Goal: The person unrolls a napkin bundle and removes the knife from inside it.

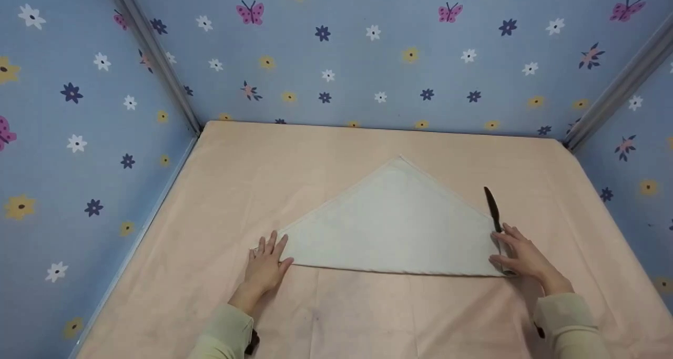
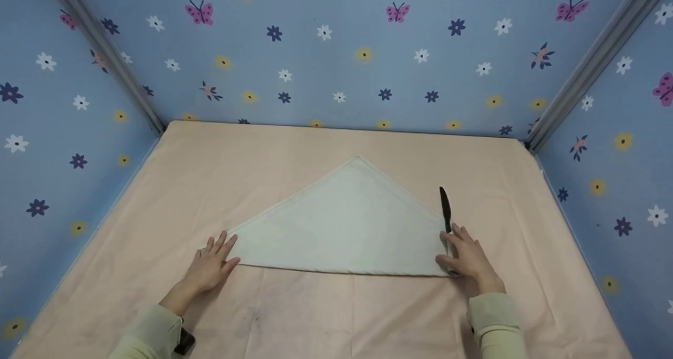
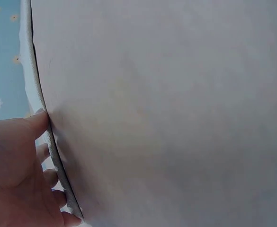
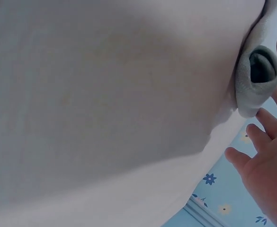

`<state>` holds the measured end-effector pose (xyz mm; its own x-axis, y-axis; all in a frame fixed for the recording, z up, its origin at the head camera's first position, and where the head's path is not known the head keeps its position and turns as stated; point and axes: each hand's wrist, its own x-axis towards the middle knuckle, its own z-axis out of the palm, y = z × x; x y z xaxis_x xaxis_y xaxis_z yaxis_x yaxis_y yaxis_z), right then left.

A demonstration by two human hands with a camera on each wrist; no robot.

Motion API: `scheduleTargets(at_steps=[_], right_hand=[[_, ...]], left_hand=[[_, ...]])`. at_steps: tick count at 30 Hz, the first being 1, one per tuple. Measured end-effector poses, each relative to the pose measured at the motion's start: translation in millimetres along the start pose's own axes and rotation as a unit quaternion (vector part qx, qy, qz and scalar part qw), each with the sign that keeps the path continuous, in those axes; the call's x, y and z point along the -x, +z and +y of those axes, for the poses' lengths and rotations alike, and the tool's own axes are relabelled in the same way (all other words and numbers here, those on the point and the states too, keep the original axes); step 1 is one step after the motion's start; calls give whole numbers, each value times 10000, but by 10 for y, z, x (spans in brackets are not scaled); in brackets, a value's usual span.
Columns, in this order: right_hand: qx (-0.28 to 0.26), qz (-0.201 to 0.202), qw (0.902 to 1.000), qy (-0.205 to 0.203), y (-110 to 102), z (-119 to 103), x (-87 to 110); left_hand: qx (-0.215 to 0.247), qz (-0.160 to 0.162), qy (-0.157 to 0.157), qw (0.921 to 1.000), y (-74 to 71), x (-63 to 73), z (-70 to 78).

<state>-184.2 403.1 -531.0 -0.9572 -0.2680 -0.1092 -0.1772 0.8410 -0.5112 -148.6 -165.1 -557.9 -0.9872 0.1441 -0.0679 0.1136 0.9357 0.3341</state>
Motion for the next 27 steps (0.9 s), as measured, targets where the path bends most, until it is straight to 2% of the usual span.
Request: scheduleTargets(at_steps=[8, 20, 27], right_hand=[[156, -188, 9995, 221, 36, 37, -6], [37, -154, 9999, 63, 2, 100, 28], [17, -214, 9998, 35, -36, 109, 66]], left_hand=[[16, -10, -26, 10000, -3, -2, 4], [8, -22, -42, 10000, 0, -2, 7], [79, -219, -186, 9996, -3, -13, 3]])
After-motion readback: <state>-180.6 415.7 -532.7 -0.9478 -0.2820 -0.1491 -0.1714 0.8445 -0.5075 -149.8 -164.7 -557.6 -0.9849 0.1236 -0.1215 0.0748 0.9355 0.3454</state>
